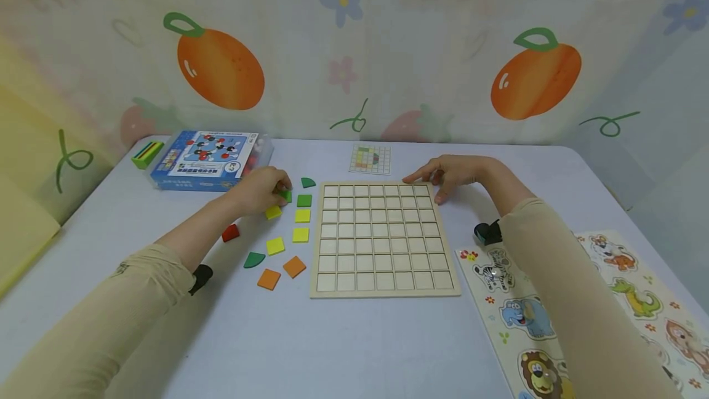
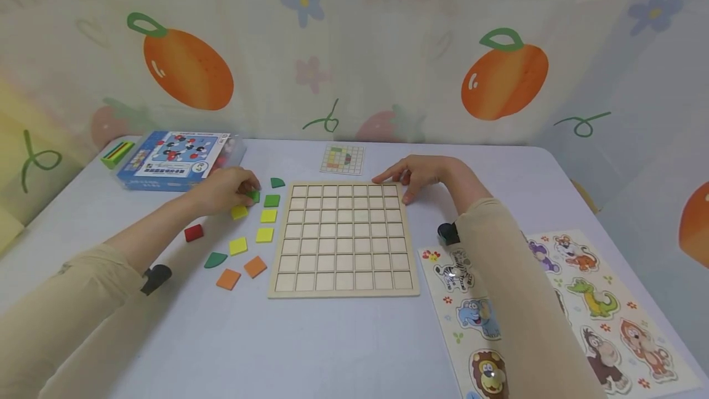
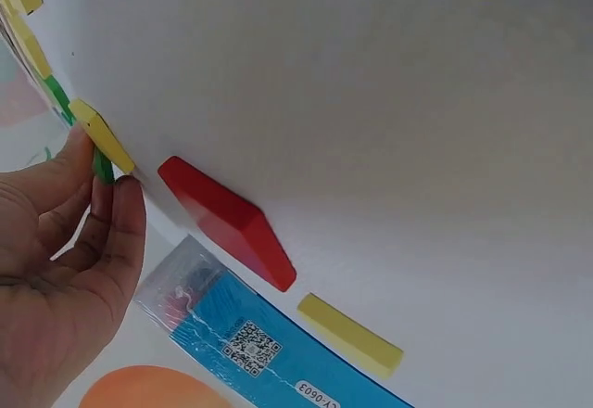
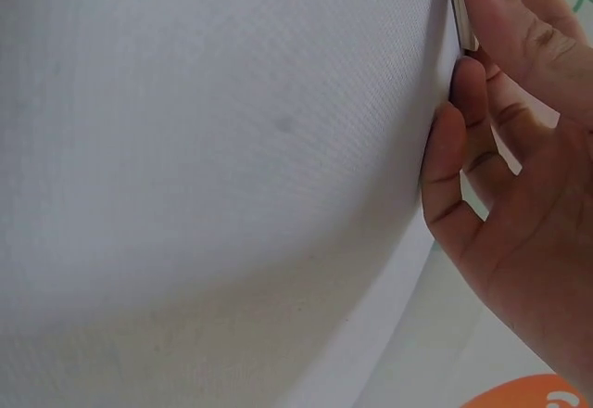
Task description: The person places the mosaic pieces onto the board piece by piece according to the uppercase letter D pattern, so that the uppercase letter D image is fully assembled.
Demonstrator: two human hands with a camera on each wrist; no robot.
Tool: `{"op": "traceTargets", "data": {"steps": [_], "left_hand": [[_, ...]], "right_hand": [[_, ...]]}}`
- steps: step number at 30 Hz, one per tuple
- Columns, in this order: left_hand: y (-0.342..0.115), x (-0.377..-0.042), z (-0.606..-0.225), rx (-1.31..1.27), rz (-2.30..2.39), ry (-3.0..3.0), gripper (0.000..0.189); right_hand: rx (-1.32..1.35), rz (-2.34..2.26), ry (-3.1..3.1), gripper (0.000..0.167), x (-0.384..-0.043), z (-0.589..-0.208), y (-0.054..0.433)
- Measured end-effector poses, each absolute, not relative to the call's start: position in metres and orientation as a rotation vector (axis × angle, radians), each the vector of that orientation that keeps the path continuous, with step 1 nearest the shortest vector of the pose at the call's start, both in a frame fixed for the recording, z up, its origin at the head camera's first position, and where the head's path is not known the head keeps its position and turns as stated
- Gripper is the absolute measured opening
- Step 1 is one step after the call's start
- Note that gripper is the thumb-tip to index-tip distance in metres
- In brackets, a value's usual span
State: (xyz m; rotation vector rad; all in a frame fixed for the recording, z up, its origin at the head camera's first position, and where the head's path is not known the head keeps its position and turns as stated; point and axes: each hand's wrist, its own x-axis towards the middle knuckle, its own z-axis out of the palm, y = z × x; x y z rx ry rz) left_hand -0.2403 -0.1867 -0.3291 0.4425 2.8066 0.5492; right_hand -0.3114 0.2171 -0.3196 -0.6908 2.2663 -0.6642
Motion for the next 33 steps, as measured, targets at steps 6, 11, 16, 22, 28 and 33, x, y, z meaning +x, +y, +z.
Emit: {"op": "traceTargets", "data": {"steps": [6,11,16,22,28,33], "left_hand": [[-0.183,-0.241,-0.327,0.431,0.565,2.822,0.022],[-0.176,-0.244,-0.324,0.459,0.624,2.845,0.010],[-0.159,-0.246,-0.317,0.538,0.708,2.873,0.010],[-0.137,-0.245,-0.310,0.602,0.844,2.802,0.012],[-0.118,-0.242,-0.310,0.645,0.839,2.770,0.014],[-0.106,-0.241,-0.315,0.696,0.769,2.752,0.016]], "right_hand": [[-0.677,-0.652,2.280,0.076,-0.311,-0.320,0.217],[-0.680,-0.636,2.281,0.075,-0.311,-0.319,0.217],[-0.684,-0.635,2.280,0.075,-0.310,-0.318,0.217],[-0.689,-0.613,2.296,0.075,-0.309,-0.317,0.216],[-0.706,-0.612,2.294,0.075,-0.310,-0.317,0.215],[-0.705,-0.611,2.294,0.075,-0.310,-0.317,0.216]]}}
